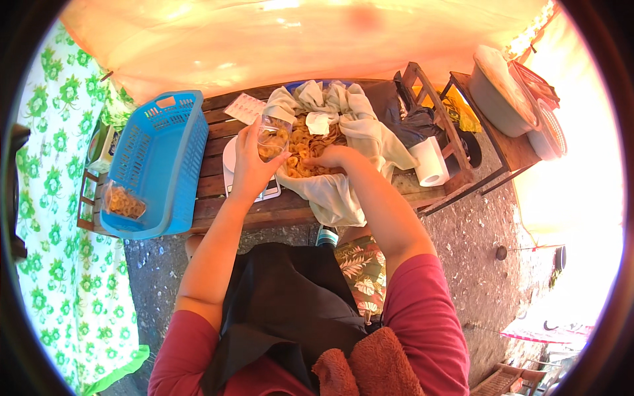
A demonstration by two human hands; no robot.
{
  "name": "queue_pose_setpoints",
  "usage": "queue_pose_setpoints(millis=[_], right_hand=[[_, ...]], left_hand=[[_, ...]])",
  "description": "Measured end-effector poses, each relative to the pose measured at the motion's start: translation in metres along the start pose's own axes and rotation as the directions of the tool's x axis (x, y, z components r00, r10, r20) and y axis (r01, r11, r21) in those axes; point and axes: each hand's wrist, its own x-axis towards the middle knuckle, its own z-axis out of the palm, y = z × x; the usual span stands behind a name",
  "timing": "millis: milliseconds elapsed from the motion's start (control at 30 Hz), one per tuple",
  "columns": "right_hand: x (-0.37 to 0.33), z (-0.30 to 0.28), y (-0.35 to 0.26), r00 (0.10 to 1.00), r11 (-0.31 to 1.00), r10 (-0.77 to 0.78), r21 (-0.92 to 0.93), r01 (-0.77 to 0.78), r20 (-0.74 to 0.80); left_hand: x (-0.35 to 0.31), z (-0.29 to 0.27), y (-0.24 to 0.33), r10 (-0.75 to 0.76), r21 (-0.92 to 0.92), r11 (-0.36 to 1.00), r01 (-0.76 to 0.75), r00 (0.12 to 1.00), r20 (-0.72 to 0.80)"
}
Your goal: The person scoops dried snack pieces from a cloth bag into small clear plastic bags, weighs each filled bag on a digital scale, adjusts the contents, and places the sealed bags into a blue basket. The process repeats for multiple bags.
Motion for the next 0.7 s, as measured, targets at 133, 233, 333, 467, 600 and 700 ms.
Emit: queue_pose_setpoints(millis=[133, 233, 333, 467, 600, 700], right_hand=[[0.008, 0.01, -0.017, 0.988, 0.969, -0.048, 0.235, 0.082, -0.144], [0.002, 0.005, -0.009, 0.98, 0.897, -0.13, 0.403, 0.181, -0.15], [-0.006, -0.009, 0.011, 0.971, 0.743, -0.231, 0.632, 0.22, -0.066], [-0.021, -0.022, 0.029, 0.953, 0.44, -0.304, 0.886, 0.143, -0.002], [-0.034, -0.028, 0.032, 0.934, 0.371, -0.357, 0.916, 0.15, -0.009], [-0.038, -0.028, 0.034, 0.948, 0.393, -0.314, 0.901, 0.182, -0.055]], left_hand=[[0.001, 0.001, -0.002, 0.019, -0.021, 1.0, -0.019, 1.0, 0.007], [-0.002, 0.002, -0.004, 0.019, 0.025, 1.0, -0.02, 1.0, 0.01], [-0.002, 0.001, -0.004, 0.045, 0.03, 0.999, -0.044, 0.999, -0.021], [-0.003, 0.002, -0.003, 0.029, 0.044, 0.999, -0.029, 1.0, 0.012], [-0.004, 0.006, -0.001, 0.039, 0.047, 0.998, -0.041, 0.998, 0.052], [-0.006, 0.008, 0.001, 0.089, 0.086, 0.992, -0.093, 0.995, 0.048]])
